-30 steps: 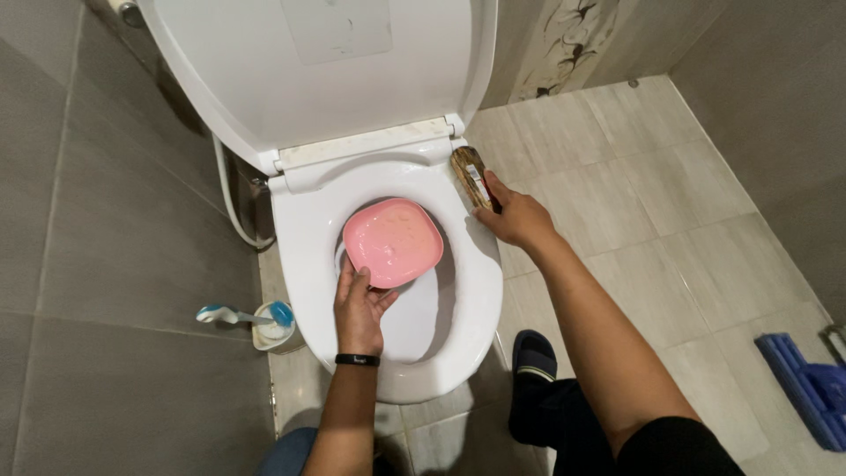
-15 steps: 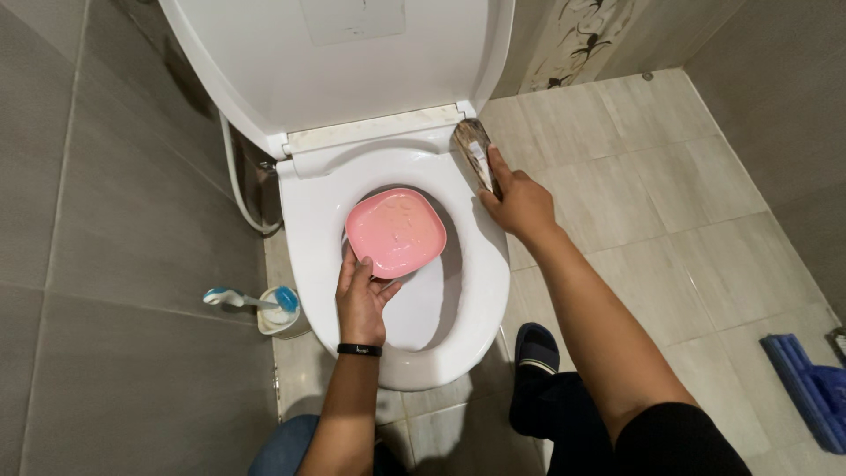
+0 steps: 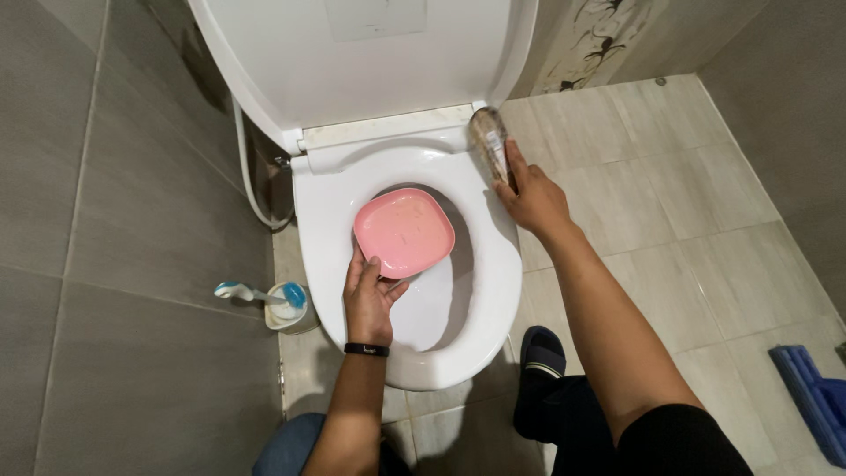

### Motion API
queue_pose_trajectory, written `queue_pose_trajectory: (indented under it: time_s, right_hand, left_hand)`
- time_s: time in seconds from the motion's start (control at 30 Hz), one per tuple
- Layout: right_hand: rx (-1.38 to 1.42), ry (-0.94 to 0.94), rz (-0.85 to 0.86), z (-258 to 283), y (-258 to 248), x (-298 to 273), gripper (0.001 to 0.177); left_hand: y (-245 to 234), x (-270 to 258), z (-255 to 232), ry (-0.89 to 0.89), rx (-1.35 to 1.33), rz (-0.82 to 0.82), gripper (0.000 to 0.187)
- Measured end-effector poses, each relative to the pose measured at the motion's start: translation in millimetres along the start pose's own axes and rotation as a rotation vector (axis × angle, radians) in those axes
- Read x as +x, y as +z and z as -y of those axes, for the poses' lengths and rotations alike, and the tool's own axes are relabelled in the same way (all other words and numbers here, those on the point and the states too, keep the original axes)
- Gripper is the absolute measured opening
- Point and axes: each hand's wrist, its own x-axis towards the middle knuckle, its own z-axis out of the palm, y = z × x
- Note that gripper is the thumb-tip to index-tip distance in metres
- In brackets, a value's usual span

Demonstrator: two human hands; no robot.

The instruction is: The person cleans the rim and internal bowl of a toilet by scrubbing it with a brush and pouring water from a small pink container.

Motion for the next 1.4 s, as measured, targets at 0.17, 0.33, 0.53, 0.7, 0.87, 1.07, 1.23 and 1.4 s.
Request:
queue_pose_trajectory:
  time_s: [0.17, 0.33, 0.53, 0.7, 0.87, 1.07, 1.23, 1.4]
  right_hand:
    - [-0.031, 0.039, -0.026, 7.3, 8.0, 14.8, 0.085]
    - [0.011, -0.011, -0.077, 10.3, 18.2, 27.9, 0.085]
    - [0.029, -0.042, -0.069, 21.1, 22.8, 29.2, 0.088]
    - [0.022, -0.117, -0.003, 29.9, 12.5, 16.2, 0.085]
    - [-0.012, -0.143, 0.128, 31.3, -7.2, 8.0, 0.088]
    - [0.007, -0.155, 0.234, 15.4, -29.6, -0.4, 0.086]
    - [-0.149, 0.0, 0.259, 18.8, -37.5, -0.3, 0.087]
    - [-0.142, -0.016, 0.253, 49.5, -19.4, -8.7, 0.085]
  left_hand:
    - [-1.9, -1.7, -3.0, -0.001, 0.005, -0.005, 0.06]
    - [-6.9, 0.0, -0.3, 0.016, -0.008, 0.015, 0.059]
    - [-4.7, 3.4, 0.9, 0.026, -0.015, 0.048, 0.06]
    - [1.5, 1.1, 0.0, 0.024, -0.008, 0.042, 0.06]
    - [5.8, -2.4, -4.8, 0.013, -0.009, 0.035, 0.062]
    - [1.7, -5.9, -9.7, 0.032, -0.03, 0.038, 0.062]
    - [-0.2, -4.1, -10.8, 0.025, -0.027, 0.038, 0.062]
    - [-1.7, -4.0, -12.4, 0.04, -0.023, 0.04, 0.061]
